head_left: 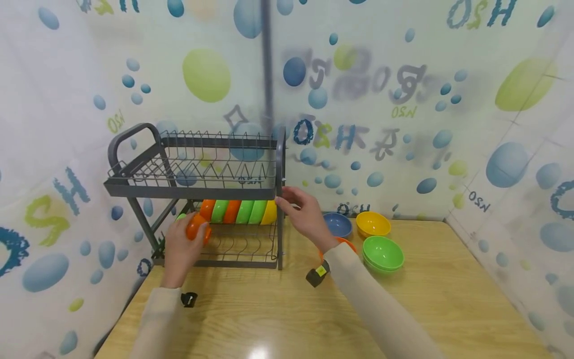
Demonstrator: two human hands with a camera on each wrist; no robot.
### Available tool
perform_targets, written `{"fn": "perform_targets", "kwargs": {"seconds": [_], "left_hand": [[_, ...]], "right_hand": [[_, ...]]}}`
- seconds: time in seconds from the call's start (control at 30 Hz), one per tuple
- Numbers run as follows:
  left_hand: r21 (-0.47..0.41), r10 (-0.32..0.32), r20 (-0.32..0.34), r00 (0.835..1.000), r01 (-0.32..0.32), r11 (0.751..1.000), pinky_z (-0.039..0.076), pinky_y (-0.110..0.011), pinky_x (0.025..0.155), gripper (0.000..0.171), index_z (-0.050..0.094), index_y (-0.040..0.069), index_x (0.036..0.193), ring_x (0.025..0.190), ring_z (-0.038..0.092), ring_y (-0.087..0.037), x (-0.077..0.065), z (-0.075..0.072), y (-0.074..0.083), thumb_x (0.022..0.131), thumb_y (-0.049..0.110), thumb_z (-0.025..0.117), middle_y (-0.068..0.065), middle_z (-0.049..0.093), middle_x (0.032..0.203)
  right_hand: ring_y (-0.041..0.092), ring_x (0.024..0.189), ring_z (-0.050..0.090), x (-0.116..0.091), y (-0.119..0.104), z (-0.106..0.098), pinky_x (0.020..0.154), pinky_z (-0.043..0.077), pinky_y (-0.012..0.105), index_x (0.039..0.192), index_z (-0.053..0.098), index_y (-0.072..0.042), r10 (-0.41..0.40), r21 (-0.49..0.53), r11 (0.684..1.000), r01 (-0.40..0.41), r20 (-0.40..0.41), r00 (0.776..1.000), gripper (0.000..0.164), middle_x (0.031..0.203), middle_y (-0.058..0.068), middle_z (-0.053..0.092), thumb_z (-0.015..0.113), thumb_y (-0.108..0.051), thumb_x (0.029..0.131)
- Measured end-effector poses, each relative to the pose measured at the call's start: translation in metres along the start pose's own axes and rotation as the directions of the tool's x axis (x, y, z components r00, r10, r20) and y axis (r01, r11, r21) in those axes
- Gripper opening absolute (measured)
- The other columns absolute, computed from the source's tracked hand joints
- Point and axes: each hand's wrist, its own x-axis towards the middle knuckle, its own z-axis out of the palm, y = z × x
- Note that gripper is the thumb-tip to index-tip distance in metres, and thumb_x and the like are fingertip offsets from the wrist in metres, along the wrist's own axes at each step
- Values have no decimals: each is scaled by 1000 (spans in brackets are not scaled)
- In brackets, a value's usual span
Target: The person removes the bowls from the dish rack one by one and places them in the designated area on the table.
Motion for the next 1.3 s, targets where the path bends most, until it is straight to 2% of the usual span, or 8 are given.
{"fn": "perform_targets", "kwargs": {"seconds": [0.17,0.37,0.57,0.67,0.8,0.87,1.1,1.3], "left_hand": [[22,-92,-35,995,93,995,49,-64,101,47,56,-5,141,120,58,-49,2,-4,-3,104,23,60,-32,59,135],[32,-150,-55,987,152,988,55,-60,92,38,62,-12,131,106,64,-47,2,-6,-7,104,15,58,-34,65,122],[65,-230,0,973,229,971,61,-52,81,37,63,-11,130,93,66,-40,3,-8,-6,107,17,56,-32,69,117],[74,-226,4,974,226,971,60,-43,71,34,66,-11,126,86,65,-36,4,-8,-7,106,15,57,-31,71,113],[67,-198,-24,980,199,978,50,-28,58,28,70,-11,119,78,65,-34,5,-7,-11,104,9,58,-29,73,109],[54,-202,-35,979,204,978,47,-25,56,26,70,-11,117,76,65,-34,6,-6,-13,103,6,57,-29,74,109],[30,-242,-57,969,244,969,53,-33,61,27,71,-10,118,84,67,-37,7,0,-16,103,10,59,-28,74,110],[-2,-271,-61,961,271,962,51,-33,67,30,71,-8,119,91,65,-39,6,-1,-11,104,12,55,-28,73,112]], "right_hand": [[22,117,67,3,1,2,105,55,44,139,62,-13,-36,-46,998,36,-13,999,43,121,5,73,65,-34,102],[20,108,70,2,2,5,99,58,43,127,69,-16,-82,-84,993,79,-32,996,32,110,2,76,63,-34,102],[18,101,70,0,3,7,95,60,40,123,70,-15,-130,-102,987,125,-39,991,29,106,3,76,63,-34,103],[17,99,70,0,4,7,94,60,38,122,71,-15,-140,-98,986,135,-47,989,28,105,3,76,63,-33,103],[17,98,70,0,4,7,93,61,38,121,71,-15,-145,-91,986,140,-53,988,27,104,3,76,63,-33,103],[16,97,69,0,5,8,92,61,36,120,71,-16,-144,-91,986,139,-51,988,27,103,3,75,62,-34,103],[16,96,69,-1,6,9,91,61,35,120,71,-16,-156,-97,984,150,-60,986,27,103,3,75,61,-34,104],[16,98,70,-1,7,9,92,61,35,120,71,-14,-171,-106,981,163,-65,983,26,104,3,76,61,-32,104]]}}
